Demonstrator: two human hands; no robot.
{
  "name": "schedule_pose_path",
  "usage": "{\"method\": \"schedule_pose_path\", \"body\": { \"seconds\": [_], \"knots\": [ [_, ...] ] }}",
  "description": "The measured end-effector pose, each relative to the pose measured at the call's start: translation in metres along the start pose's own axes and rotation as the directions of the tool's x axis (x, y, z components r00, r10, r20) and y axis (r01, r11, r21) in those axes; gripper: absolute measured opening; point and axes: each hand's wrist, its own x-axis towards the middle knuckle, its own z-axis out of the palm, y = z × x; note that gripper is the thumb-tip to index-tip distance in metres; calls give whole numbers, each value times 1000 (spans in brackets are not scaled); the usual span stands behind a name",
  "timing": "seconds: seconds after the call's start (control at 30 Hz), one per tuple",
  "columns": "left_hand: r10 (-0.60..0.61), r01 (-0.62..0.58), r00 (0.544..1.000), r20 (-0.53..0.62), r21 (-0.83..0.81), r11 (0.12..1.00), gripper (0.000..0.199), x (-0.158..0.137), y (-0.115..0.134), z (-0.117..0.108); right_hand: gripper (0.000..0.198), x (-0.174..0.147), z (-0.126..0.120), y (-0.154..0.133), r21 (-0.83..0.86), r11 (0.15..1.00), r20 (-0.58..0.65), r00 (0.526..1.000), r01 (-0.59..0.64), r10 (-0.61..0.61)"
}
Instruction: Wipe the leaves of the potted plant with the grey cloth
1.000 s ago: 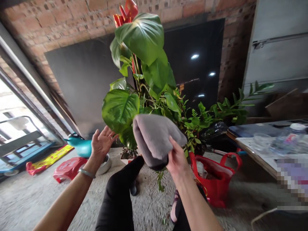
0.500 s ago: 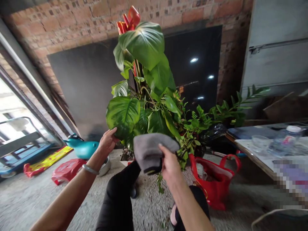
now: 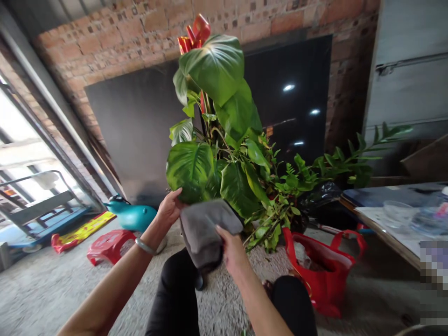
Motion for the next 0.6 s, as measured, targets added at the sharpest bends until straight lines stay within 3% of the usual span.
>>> {"method": "schedule_pose_path", "body": {
  "seconds": [0.1,0.2,0.3,0.37,0.43,0.5,0.6],
  "knots": [
    [54,-56,997,-59,-34,998,15,-1,5,0,50,-13,-58,22,-123,990,-194,976,75,-98],
    [27,-28,996,-82,-20,999,11,-3,4,2,61,-25,-73,8,-133,987,-271,955,85,-118],
    [6,-8,996,-90,-22,1000,8,-5,0,3,63,-34,-42,-36,-80,964,-241,933,255,-267],
    [-8,7,996,-88,-13,1000,4,-6,-4,6,58,-30,-3,-72,-21,892,-182,876,451,-447],
    [-28,29,997,-72,9,1000,2,-7,-8,11,46,-14,40,-100,42,835,-96,834,548,-543],
    [-39,41,998,-47,33,999,5,-8,-11,17,37,10,71,-109,110,824,-77,831,556,-551],
    [-19,21,999,-36,68,997,13,-9,-9,22,22,40,73,-77,141,931,-94,940,338,-327]
  ]
}}
